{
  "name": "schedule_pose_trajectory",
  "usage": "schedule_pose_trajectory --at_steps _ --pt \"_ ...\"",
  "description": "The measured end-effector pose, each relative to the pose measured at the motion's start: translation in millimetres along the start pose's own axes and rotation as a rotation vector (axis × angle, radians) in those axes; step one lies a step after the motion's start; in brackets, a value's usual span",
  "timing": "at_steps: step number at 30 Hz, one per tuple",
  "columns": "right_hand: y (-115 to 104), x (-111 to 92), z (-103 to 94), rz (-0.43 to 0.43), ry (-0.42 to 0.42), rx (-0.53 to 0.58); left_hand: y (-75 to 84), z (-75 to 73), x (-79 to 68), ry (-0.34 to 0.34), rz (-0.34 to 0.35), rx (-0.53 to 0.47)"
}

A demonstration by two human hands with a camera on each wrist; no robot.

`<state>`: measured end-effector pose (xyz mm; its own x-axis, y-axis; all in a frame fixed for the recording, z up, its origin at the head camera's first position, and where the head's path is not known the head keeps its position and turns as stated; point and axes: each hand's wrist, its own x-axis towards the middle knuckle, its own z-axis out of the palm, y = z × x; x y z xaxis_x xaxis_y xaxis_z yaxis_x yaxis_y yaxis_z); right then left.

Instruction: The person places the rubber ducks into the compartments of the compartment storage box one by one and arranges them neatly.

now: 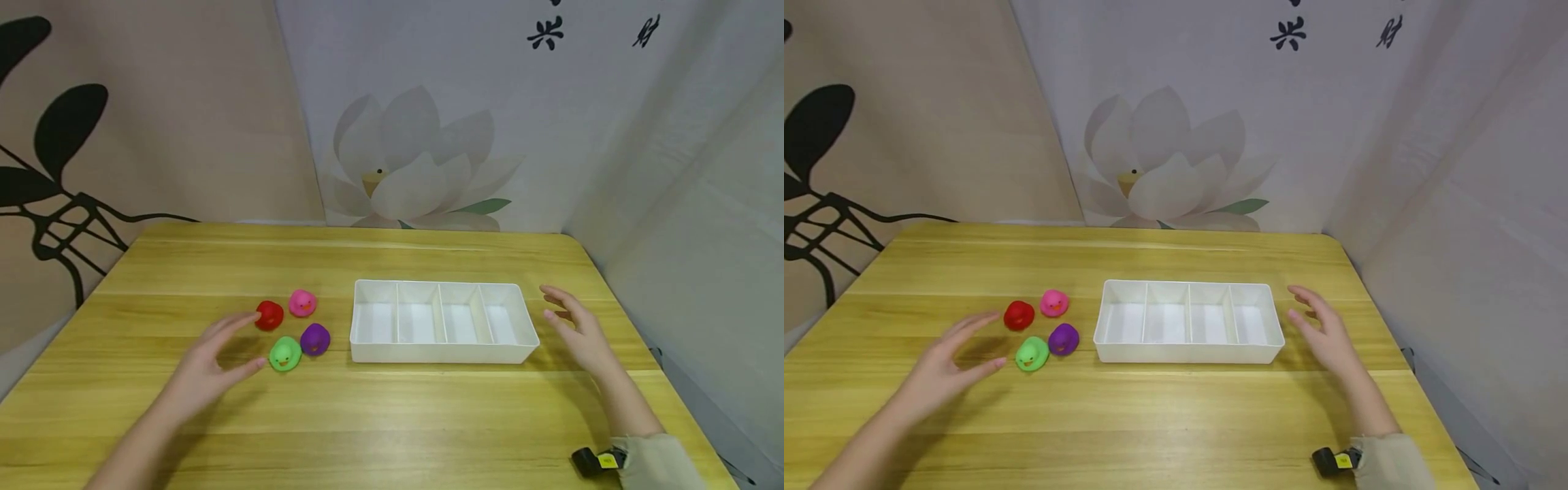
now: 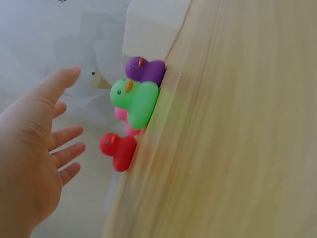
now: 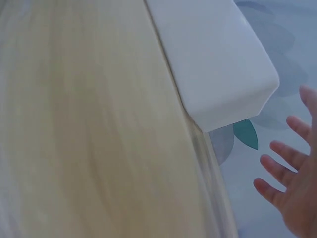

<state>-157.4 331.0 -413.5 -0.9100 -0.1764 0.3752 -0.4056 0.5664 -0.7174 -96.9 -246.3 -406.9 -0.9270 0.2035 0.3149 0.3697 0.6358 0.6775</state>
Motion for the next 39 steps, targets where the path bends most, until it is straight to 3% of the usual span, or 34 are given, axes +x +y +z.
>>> schedule_pose_trajectory --at_steps 6,17,23,39 --pt "4 -2 5.6 0.028 -0.019 0.119 -2.7 9.3 -2.4 -0.037 -0.022 -0.035" --pt "8 -4 15.1 0.080 -0.078 0.275 -9.7 27.6 -4.0 -0.044 0.032 -0.062" --pt "9 -6 17.8 0.109 -0.094 0.322 -13.0 35.4 -2.4 -0.026 0.075 -0.095" --pt "14 -4 23.0 0.150 -0.137 0.412 -11.8 38.9 -0.9 -0.003 0.035 -0.055"
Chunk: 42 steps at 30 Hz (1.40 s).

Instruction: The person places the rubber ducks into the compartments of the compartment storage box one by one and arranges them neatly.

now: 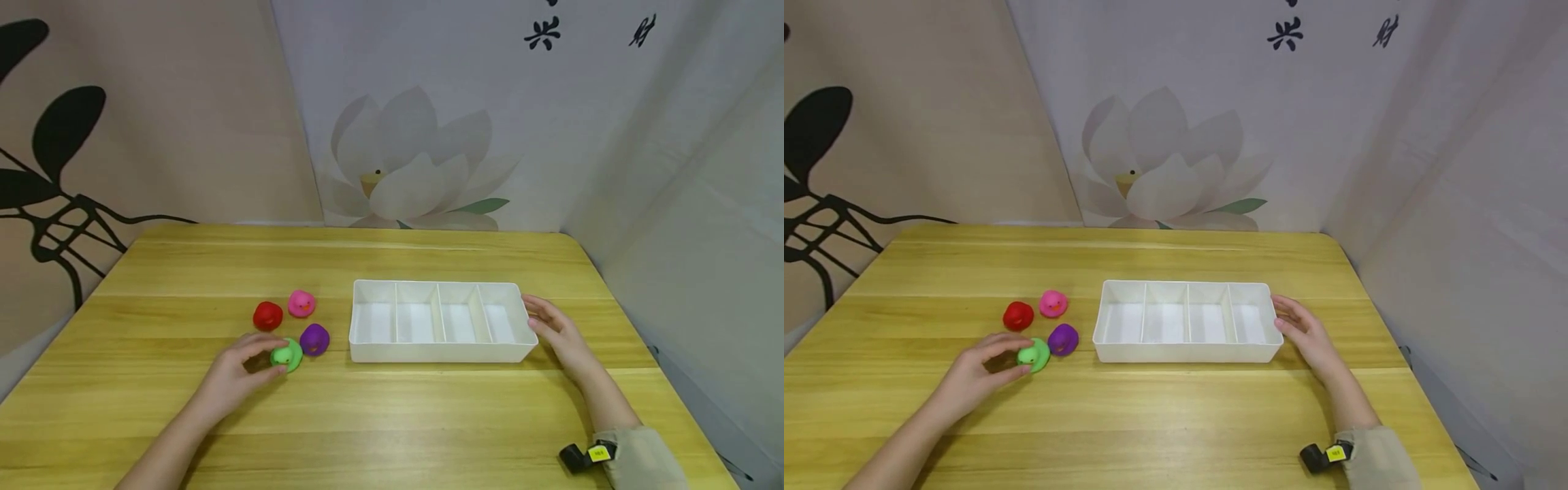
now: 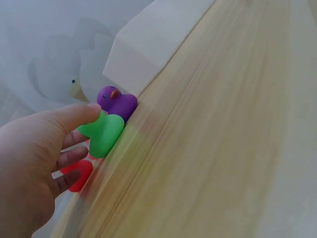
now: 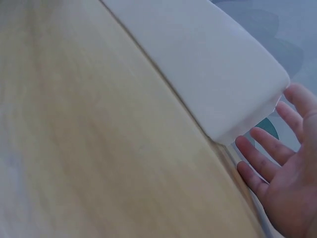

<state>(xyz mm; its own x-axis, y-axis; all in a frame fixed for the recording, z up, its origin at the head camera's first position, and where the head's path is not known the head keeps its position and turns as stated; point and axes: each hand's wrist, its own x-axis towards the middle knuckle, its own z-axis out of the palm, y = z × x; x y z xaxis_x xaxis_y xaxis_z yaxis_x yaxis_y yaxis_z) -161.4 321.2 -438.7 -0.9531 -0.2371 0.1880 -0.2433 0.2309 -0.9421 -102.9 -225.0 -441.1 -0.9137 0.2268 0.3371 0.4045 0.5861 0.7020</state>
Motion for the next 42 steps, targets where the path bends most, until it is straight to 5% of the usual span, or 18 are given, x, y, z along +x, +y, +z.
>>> schedule_pose_trajectory --at_steps 22,32,42 --pt "3 0 -1.4 -0.003 -0.003 0.018 10.4 -5.8 4.0 0.018 -0.016 -0.042" --pt "5 0 -0.7 -0.003 -0.007 0.032 32.3 -12.7 12.2 -0.010 -0.007 -0.078" --pt "7 -1 -1.1 -0.006 -0.014 0.041 61.1 -14.0 25.9 -0.113 -0.051 -0.077"
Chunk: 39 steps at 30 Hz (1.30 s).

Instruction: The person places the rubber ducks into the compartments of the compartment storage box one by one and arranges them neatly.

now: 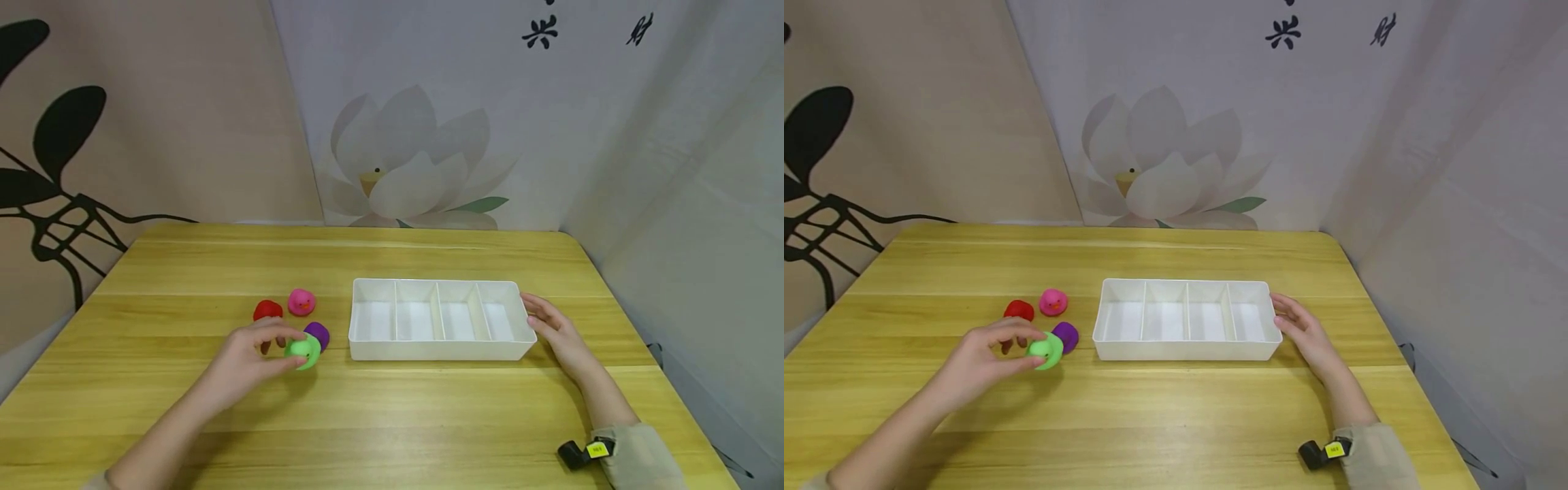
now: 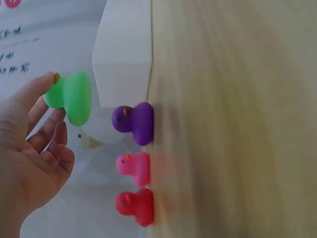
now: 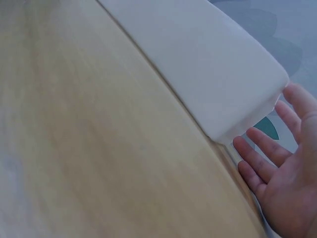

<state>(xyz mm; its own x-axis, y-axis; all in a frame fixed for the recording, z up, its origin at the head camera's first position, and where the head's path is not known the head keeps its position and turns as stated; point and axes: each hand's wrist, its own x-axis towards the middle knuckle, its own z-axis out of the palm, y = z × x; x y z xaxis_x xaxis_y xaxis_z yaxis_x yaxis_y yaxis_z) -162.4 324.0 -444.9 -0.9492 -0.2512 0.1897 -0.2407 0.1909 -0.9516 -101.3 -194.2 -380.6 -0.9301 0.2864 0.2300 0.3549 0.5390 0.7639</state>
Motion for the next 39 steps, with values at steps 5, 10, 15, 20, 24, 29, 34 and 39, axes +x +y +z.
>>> schedule_pose_trajectory --at_steps 5,10,15,20,24,29,34,39 --pt "1 0 -0.6 0.006 -0.002 0.005 15.1 0.5 10.9 -0.043 0.008 -0.039" --pt "0 0 -0.8 0.008 -0.016 0.014 27.5 1.9 23.1 -0.081 0.047 -0.056" --pt "1 1 -1.8 0.012 -0.032 0.006 37.7 6.2 34.9 -0.131 0.018 -0.126" --pt "1 1 -3.1 0.034 -0.042 -0.012 44.9 11.9 47.1 -0.179 0.009 -0.172" --pt "1 1 -3.6 0.044 -0.049 -0.008 50.5 16.7 57.5 -0.213 0.038 -0.186" --pt "2 1 -4.4 0.046 -0.056 -0.006 57.7 23.6 70.1 -0.258 0.070 -0.188" --pt "4 0 -6.0 0.043 -0.060 -0.004 66.4 32.1 83.3 -0.301 0.116 -0.200" --pt "4 1 -5.8 0.040 -0.063 -0.003 73.1 43.1 96.6 -0.320 0.178 -0.195"
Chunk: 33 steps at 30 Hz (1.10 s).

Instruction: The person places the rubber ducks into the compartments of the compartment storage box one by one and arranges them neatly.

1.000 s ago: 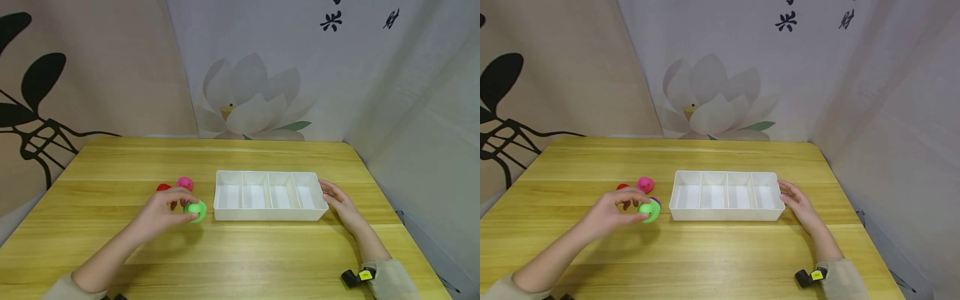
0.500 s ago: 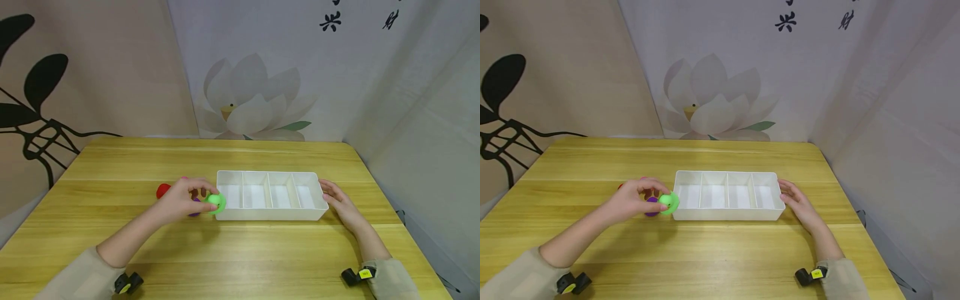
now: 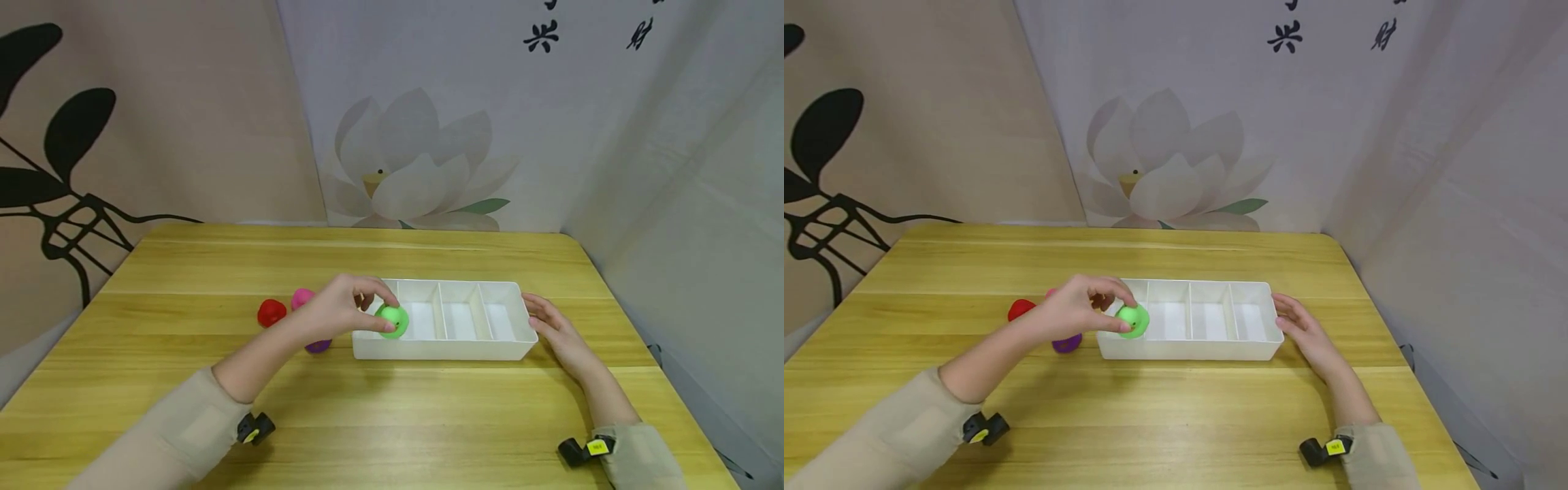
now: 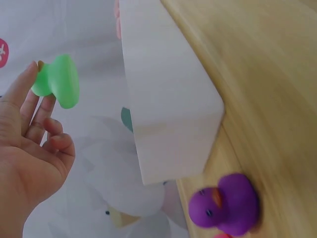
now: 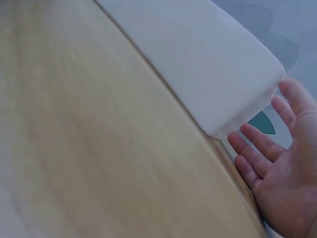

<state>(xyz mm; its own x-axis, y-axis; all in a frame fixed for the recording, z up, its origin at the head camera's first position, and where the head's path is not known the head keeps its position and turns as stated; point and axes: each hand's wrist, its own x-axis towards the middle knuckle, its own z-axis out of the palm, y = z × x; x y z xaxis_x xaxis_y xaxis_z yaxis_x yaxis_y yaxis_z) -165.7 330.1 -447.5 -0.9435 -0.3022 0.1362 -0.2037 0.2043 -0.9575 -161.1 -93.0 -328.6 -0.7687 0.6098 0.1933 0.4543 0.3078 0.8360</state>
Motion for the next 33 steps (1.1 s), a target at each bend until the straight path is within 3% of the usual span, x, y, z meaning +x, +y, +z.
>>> schedule_pose_trajectory --at_steps 5,14,19,33 --pt "-1 1 1.5 0.004 0.000 -0.010 1.6 8.0 17.2 -0.025 0.029 0.033" --pt "-1 4 2.6 0.009 -0.004 -0.011 6.4 23.0 46.2 -0.036 -0.023 0.014" --pt "-2 6 2.0 0.012 0.000 -0.021 8.8 32.4 62.6 -0.042 -0.014 0.007" --pt "2 2 1.1 -0.039 -0.004 0.011 0.6 68.1 100.2 -0.065 0.005 -0.028"
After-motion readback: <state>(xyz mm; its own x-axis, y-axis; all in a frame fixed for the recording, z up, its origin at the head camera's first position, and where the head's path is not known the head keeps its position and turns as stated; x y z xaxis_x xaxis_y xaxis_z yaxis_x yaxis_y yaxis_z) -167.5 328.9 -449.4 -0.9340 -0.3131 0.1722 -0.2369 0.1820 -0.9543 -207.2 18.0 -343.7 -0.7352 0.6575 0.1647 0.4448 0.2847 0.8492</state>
